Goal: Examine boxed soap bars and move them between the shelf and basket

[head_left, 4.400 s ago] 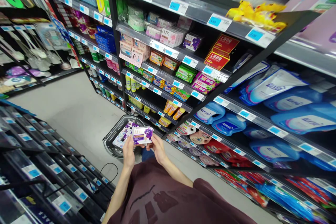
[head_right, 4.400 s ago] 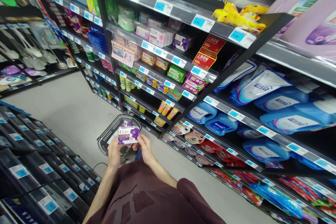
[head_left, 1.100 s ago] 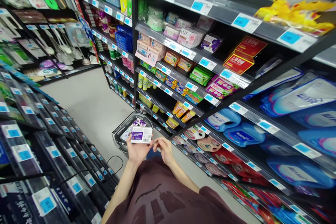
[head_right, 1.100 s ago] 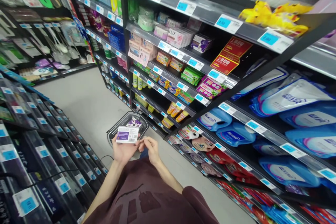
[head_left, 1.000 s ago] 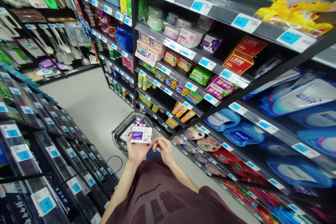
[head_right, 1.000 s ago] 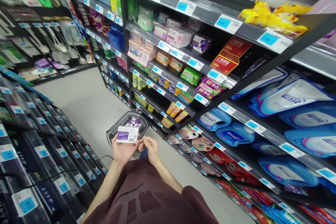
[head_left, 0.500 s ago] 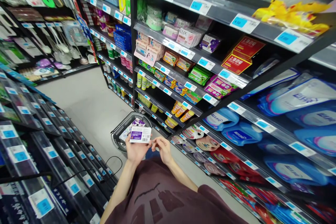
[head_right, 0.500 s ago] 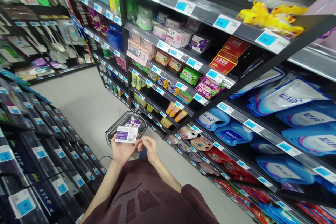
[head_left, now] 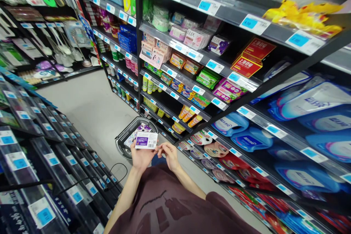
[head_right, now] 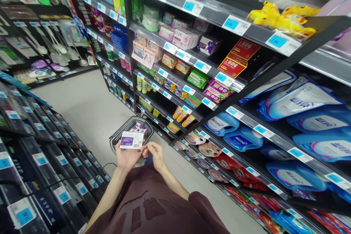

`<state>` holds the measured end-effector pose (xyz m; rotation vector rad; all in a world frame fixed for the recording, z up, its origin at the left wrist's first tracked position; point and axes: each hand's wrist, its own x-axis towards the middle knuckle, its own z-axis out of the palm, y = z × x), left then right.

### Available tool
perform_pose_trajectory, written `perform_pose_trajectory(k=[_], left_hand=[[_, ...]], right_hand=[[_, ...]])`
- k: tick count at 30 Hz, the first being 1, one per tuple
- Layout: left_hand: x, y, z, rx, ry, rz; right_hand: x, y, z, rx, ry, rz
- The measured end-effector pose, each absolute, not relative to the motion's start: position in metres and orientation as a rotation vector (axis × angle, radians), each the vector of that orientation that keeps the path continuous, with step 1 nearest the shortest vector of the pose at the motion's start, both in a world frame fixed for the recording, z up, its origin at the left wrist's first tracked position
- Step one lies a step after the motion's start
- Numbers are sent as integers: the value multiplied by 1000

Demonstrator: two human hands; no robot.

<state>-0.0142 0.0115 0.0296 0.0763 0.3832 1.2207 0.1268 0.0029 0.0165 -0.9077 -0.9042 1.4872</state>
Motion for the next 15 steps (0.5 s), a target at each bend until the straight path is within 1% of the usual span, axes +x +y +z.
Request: perform_pose_trajectory(k=[8, 15], left_hand=[[-13, 12, 26, 130, 410, 1232], [-7, 12, 16, 304, 523, 1365]], right_hand=[[127, 3, 15, -900, -908, 1493], [129, 3, 12, -928, -903, 1497]])
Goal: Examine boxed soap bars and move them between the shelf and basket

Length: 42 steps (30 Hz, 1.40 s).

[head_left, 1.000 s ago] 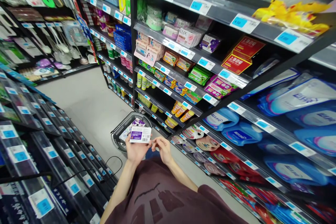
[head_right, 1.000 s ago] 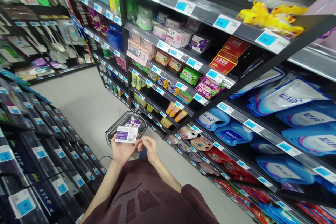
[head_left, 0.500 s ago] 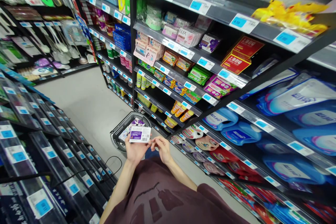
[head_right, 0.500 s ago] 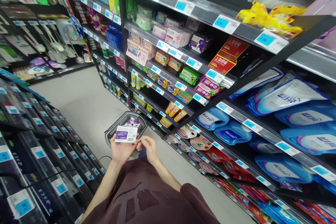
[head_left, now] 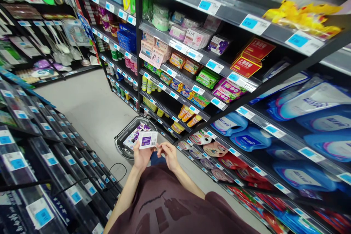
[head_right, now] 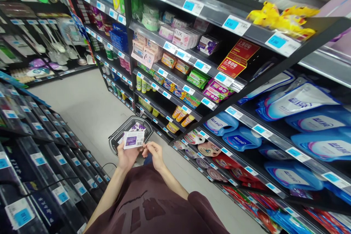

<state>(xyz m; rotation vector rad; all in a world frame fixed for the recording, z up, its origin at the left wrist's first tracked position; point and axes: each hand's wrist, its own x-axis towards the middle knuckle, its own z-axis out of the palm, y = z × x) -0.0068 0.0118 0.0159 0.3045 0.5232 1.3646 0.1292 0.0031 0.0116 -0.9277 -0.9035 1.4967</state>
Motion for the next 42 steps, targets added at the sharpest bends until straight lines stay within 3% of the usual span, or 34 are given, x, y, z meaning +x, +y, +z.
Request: perform_pose_trajectory(k=[22, 34, 42], left_hand=[[-1, 12, 7, 1412, 1477, 1461], [-5, 13, 12, 1526, 1404, 1403], [-4, 13, 14, 1579, 1419, 1358]], right_hand=[[127, 5, 10, -975, -913, 1459], [127, 5, 16, -1080, -744, 1351], [128, 10, 7, -989, -378, 1583]])
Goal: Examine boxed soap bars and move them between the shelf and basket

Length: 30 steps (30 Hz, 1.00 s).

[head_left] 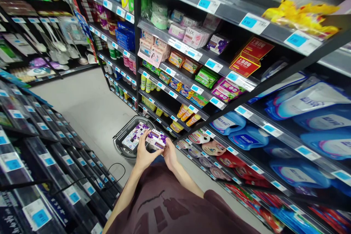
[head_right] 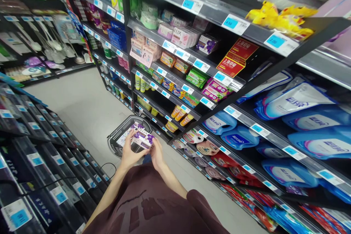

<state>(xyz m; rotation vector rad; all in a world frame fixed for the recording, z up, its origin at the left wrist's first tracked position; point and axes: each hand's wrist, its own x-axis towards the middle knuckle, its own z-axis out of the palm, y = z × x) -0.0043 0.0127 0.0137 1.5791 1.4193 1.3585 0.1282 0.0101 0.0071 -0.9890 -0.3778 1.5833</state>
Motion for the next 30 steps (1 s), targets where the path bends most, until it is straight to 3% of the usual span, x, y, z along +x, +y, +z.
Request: perform_pose_trajectory(k=[7, 30], left_hand=[[-3, 14, 18, 1635, 1427, 1308], [-3, 14, 15, 1657, 1443, 1253]], right_hand=[[133, 15, -9, -923, -66, 1889], [132, 14, 0, -999, -80, 1828]])
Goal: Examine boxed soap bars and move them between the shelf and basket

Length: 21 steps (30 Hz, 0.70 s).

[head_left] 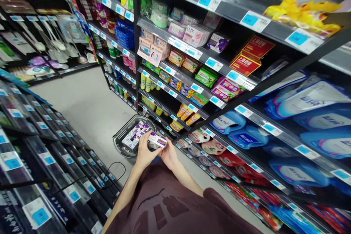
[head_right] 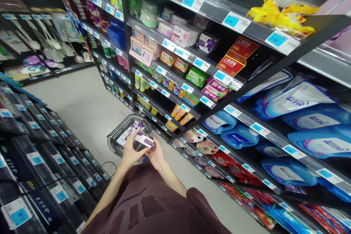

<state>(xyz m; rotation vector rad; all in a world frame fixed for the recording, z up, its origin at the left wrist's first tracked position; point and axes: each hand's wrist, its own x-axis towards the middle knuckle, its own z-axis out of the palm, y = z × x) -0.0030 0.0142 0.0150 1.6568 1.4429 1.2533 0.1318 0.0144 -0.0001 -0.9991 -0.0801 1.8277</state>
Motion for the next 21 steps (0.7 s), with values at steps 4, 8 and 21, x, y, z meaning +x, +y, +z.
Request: perform_pose_trajectory(k=[4, 8, 21], left_hand=[[-3, 15, 12, 1664, 1444, 1267], [-3, 16, 10, 1656, 1454, 1276], [-3, 17, 7, 1507, 1416, 1321]], right_hand=[[131, 15, -2, -995, -120, 1830], [131, 13, -3, -1019, -167, 1826], [123, 6, -1, -1016, -464, 1665]])
